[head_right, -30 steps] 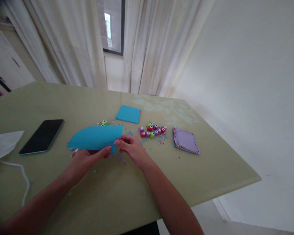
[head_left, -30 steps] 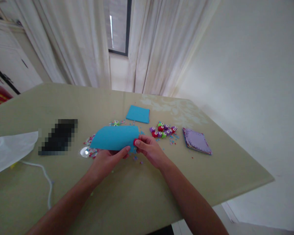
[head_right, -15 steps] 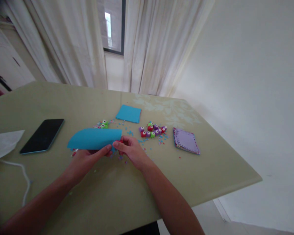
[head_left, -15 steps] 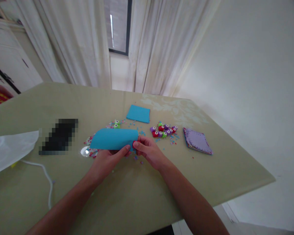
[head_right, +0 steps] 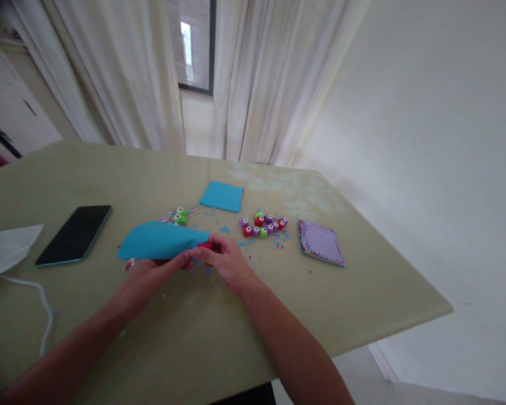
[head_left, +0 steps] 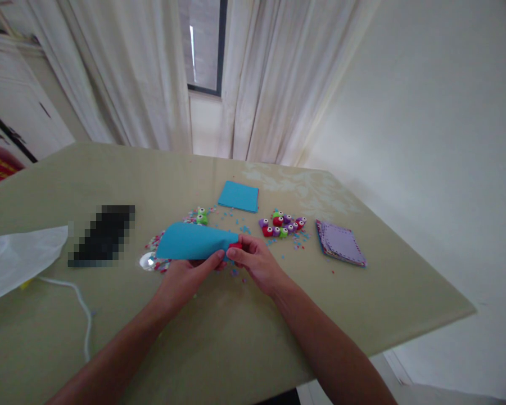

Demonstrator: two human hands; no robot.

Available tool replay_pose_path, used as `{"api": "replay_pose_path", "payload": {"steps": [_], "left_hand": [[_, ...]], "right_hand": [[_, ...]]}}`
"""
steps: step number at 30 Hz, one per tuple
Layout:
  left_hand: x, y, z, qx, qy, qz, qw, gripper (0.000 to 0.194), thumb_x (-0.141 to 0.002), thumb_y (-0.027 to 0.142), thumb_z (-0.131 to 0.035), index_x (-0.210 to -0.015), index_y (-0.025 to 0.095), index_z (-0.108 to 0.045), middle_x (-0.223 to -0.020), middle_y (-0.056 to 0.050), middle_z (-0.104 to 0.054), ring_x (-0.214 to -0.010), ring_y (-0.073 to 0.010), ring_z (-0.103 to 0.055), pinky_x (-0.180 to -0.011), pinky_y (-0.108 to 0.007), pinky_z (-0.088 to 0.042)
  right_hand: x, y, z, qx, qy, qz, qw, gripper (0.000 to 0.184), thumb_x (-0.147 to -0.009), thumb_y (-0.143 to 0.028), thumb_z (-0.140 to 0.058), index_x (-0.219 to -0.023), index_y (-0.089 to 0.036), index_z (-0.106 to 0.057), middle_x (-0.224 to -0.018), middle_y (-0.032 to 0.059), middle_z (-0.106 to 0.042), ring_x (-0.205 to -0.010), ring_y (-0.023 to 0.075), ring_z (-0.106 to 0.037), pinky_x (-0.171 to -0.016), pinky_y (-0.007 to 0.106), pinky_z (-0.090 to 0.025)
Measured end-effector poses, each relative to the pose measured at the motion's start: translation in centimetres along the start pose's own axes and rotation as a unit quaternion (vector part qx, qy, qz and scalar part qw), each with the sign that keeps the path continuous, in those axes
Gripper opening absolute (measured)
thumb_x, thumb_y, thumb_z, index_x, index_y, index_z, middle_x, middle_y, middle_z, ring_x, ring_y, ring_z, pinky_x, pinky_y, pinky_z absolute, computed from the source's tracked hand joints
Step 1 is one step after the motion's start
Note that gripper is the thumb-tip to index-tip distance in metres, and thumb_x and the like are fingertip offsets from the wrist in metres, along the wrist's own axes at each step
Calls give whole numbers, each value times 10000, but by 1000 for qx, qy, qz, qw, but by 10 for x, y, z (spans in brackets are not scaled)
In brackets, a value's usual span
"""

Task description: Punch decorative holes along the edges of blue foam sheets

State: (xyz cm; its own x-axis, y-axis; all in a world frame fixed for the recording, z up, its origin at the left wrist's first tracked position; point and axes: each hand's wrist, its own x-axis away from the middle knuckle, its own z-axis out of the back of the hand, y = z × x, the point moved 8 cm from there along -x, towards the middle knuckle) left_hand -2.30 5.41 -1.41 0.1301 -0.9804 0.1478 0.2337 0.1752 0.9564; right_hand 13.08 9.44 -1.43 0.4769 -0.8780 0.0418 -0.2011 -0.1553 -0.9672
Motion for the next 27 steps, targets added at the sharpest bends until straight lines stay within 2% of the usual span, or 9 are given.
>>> {"api": "replay_pose_path", "payload": {"steps": [4, 7, 10, 12, 15, 20, 22, 24, 27], "left_hand": [[-1, 2, 4, 28, 17, -7, 999, 413, -721, 634, -790, -771, 225, -828, -816, -88, -836, -839, -339, -796, -845, -443, -621], [-1, 2, 11, 27, 41, 1, 999, 426, -724, 649, -795, -720, 223, -816, -810, -96, -834, -823, -330, -792, -881, -451, -615], [0, 3, 13, 47, 48, -1, 998, 425, -732, 643, -800, -672, 222, -800, -779, -98, -825, -789, -309, -787, -875, -430, -620], [0, 2, 13, 59, 48, 3, 997, 413, -737, 633, -805, -675, 225, -797, -754, -90, -818, -757, -297, -785, -842, -417, -630], [-1, -1, 14, 65, 46, 8, 997, 389, -738, 610, -821, -740, 222, -812, -794, -91, -828, -794, -302, -793, -842, -413, -636], [-11, 9, 27, 111, 24, -56, 992, 476, -725, 590, -847, -985, 195, -794, -948, -102, -842, -863, -291, -790, -793, -376, -624], [-15, 14, 50, 27, 103, -77, 991, 422, -751, 616, -798, -805, 201, -741, -739, -70, -793, -673, -259, -733, -637, -339, -571], [-14, 21, 74, -108, 204, -88, 969, 444, -776, 611, -747, -584, 230, -625, -539, -42, -669, -539, -236, -636, -526, -324, -465], [-13, 23, 87, -171, 247, -60, 952, 498, -791, 606, -699, -479, 251, -539, -440, -31, -567, -469, -223, -565, -480, -326, -377]], "right_hand": [[-2, 3, 3, -22, 11, -20, 1000, 421, -721, -540, -905, -798, -191, -682, -708, -30, -581, -611, 113, -454, -599, 272, -337], [-4, -4, 20, -19, 74, 14, 997, 379, -758, -472, -866, -977, -206, -706, -859, 13, -685, -712, 143, -566, -658, 272, -413], [-2, -20, 40, 137, 147, 88, 976, 324, -803, -378, -802, -1062, -209, -707, -961, 46, -711, -821, 182, -628, -756, 307, -483], [0, -30, 44, 309, 164, 135, 927, 289, -839, -295, -737, -1111, -196, -730, -1048, 76, -697, -864, 199, -630, -830, 345, -508], [0, -31, 39, 523, 156, 169, 821, 377, -867, -179, -643, -1237, -170, -715, -1179, 128, -675, -1045, 258, -614, -989, 410, -482], [-6, -19, 42, 703, 164, 104, 685, 260, -929, -157, -581, -1151, -185, -713, -1182, 144, -703, -1177, 330, -541, -1028, 471, -409], [-5, -18, 47, 730, 187, 79, 653, 234, -947, -174, -577, -1137, -188, -713, -1252, 155, -687, -1215, 349, -518, -1017, 496, -387], [-4, -20, 48, 740, 206, 71, 636, 310, -956, -178, -572, -1246, -183, -684, -1368, 165, -643, -1252, 362, -494, -1024, 515, -366], [-5, -22, 36, 739, 196, 89, 638, 421, -980, -196, -563, -1399, -194, -605, -1451, 158, -602, -1279, 354, -479, -1042, 516, -357]]}}
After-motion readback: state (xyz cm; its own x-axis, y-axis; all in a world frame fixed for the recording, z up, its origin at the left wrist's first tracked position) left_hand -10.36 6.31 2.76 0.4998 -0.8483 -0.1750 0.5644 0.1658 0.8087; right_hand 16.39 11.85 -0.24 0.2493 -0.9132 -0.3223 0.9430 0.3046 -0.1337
